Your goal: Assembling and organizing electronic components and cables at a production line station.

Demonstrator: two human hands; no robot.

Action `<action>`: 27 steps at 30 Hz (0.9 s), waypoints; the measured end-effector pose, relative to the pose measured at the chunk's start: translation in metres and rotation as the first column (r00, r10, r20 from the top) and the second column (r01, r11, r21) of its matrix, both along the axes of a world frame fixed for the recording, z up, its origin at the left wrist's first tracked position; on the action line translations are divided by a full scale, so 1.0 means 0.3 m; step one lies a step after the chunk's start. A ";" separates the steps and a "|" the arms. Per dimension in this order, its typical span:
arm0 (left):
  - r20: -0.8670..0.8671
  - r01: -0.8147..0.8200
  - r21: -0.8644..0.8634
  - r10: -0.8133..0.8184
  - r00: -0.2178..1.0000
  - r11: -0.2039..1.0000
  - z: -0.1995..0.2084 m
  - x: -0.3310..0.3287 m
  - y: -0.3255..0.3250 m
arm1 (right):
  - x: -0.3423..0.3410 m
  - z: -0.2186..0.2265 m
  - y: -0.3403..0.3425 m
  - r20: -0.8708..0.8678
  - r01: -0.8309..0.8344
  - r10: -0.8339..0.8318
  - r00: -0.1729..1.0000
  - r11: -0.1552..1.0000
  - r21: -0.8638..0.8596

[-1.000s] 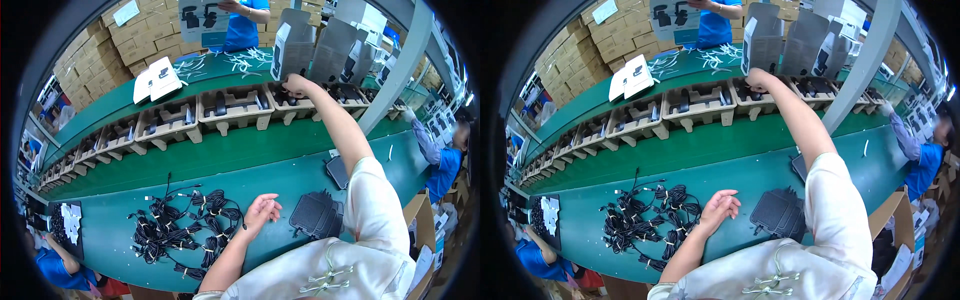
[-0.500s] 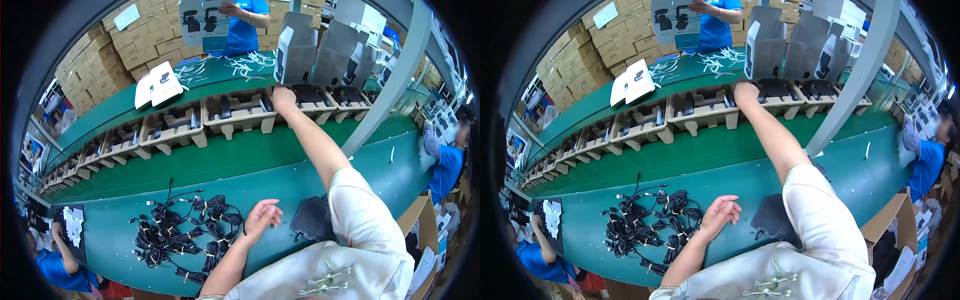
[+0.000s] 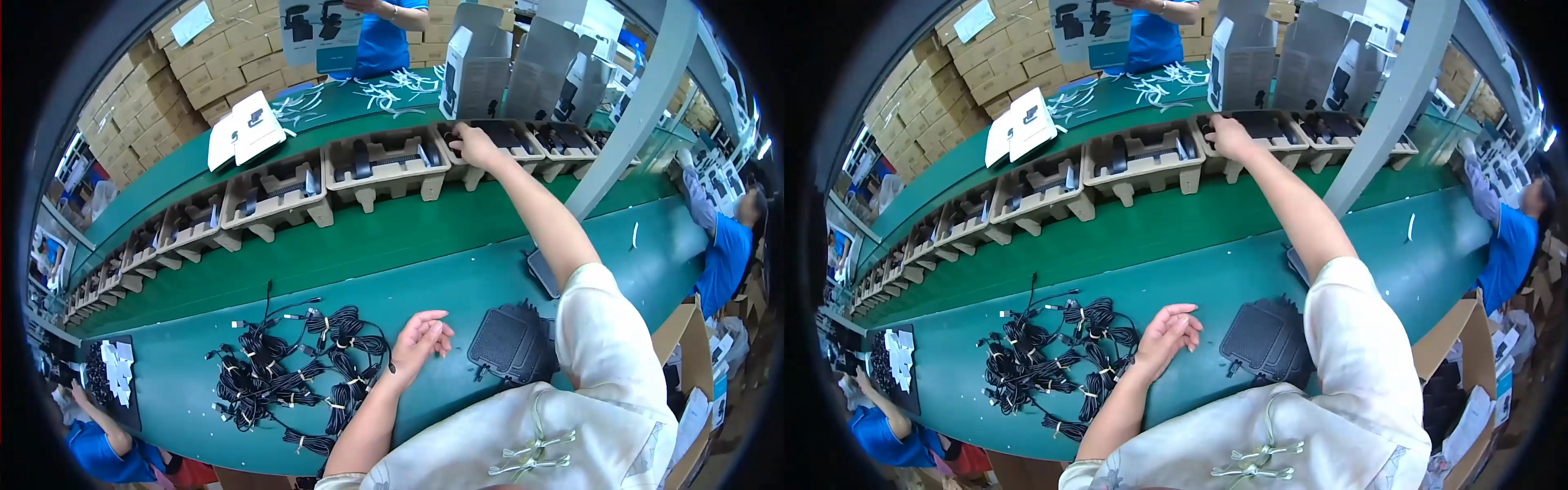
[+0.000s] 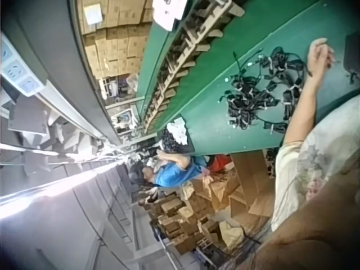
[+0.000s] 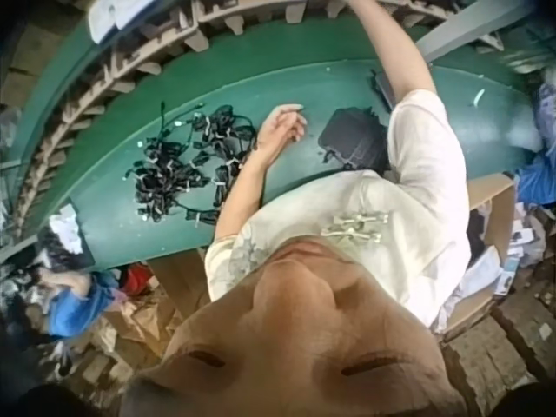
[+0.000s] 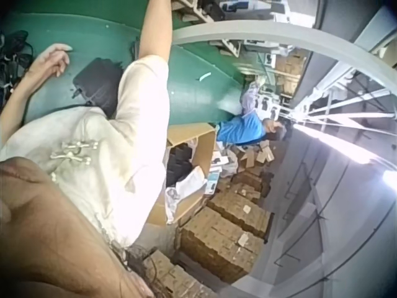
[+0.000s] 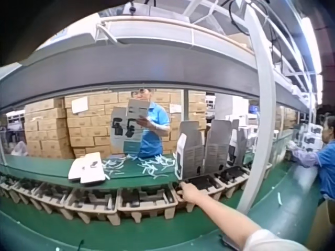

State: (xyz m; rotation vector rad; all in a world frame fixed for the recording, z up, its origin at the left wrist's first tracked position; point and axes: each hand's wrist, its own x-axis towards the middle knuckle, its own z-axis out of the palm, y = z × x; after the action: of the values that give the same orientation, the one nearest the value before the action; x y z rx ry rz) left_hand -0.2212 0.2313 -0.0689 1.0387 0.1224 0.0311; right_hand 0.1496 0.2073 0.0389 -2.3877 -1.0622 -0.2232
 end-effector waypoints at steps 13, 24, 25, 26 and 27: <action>-0.031 -0.021 0.018 0.022 0.999 1.000 -0.007 0.009 0.004 | 0.008 -0.012 -0.048 0.405 0.065 0.097 0.909 0.927 -0.368; 0.004 -0.032 0.030 0.032 0.999 0.999 -0.005 0.017 0.011 | -0.381 -0.021 -0.356 0.253 -0.291 0.389 0.886 0.890 -0.350; -0.008 -0.033 0.027 0.034 0.999 0.999 -0.006 0.012 0.013 | -0.482 0.004 -0.422 0.137 -0.380 0.474 0.870 0.821 -0.426; -0.009 -0.033 0.024 0.033 0.999 0.999 -0.009 0.002 0.020 | -0.577 0.013 -0.478 0.013 -0.469 0.542 0.840 0.738 -0.486; -0.005 -0.029 0.067 0.030 1.000 0.997 -0.007 -0.006 0.024 | -0.656 0.001 -0.535 -0.037 -0.487 0.560 0.828 0.686 -0.541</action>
State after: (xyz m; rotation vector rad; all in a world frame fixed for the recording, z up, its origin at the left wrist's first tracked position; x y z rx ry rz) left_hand -0.2229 0.2384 -0.0711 1.1041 0.1431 0.0591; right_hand -0.0473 0.0468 0.0390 -2.3979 -2.0520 0.1505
